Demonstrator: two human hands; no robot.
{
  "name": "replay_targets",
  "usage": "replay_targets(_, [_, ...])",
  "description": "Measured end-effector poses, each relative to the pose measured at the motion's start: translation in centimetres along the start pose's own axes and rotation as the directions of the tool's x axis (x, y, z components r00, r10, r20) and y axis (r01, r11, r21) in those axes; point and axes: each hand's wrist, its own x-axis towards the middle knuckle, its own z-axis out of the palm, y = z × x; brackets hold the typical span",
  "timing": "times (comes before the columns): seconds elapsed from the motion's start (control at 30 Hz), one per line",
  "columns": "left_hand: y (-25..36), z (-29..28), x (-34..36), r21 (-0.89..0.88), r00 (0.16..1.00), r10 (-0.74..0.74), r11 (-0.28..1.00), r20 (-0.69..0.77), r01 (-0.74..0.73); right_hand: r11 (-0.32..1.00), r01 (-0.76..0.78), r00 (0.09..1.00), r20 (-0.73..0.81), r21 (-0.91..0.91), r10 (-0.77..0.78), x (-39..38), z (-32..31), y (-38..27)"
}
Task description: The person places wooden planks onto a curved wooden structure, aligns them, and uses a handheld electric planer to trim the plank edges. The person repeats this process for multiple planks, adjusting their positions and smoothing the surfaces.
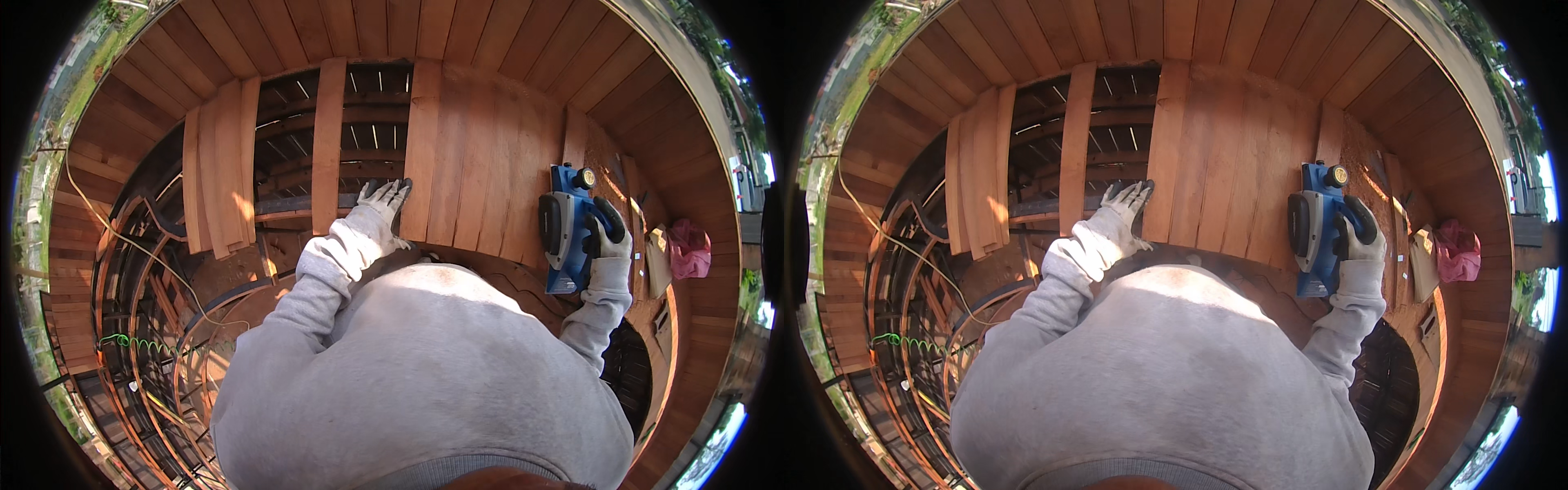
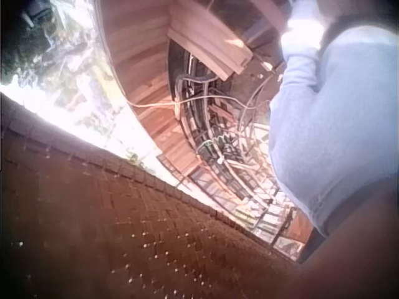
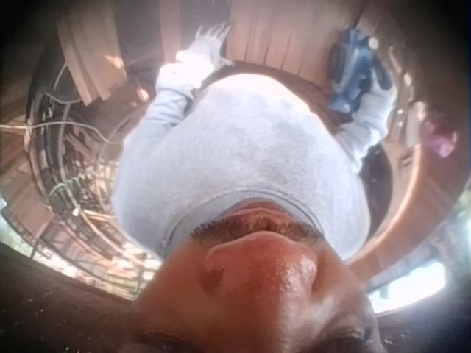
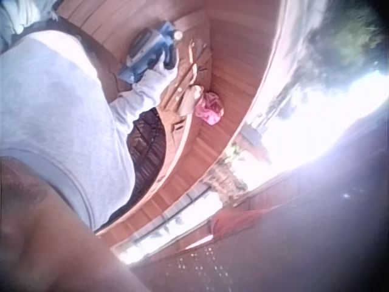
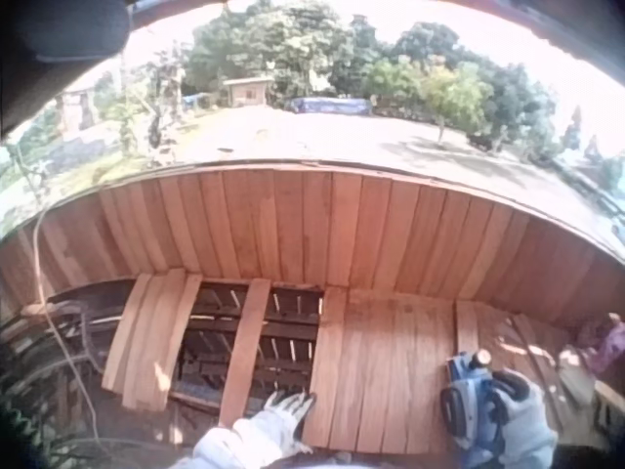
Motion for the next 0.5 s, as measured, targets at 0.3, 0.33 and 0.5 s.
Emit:
replay_targets(0.3, [0.5, -0.2, 0.1, -0.042, 0.998, -0.017, 0.999, -0.058, 0.015, 0.995, 0.028, 0.999, -0.029, -0.099, -0.031, 0.6, 0.1, 0.1])
replay_targets(0.33, [0.2, 0.3, 0.2, -0.059, 0.995, -0.001, 0.998, -0.099, -0.004, 0.991, 0.027, 0.999, -0.029, -0.129, -0.031, 0.7, -0.2, 0.0])
replay_targets(0.5, [0.6, -0.2, -0.2, 0.000, 0.998, -0.041, 0.999, -0.053, 0.041, 0.958, 0.081, 0.995, -0.031, -0.276, -0.093, 1.2, -0.1, 0.0])
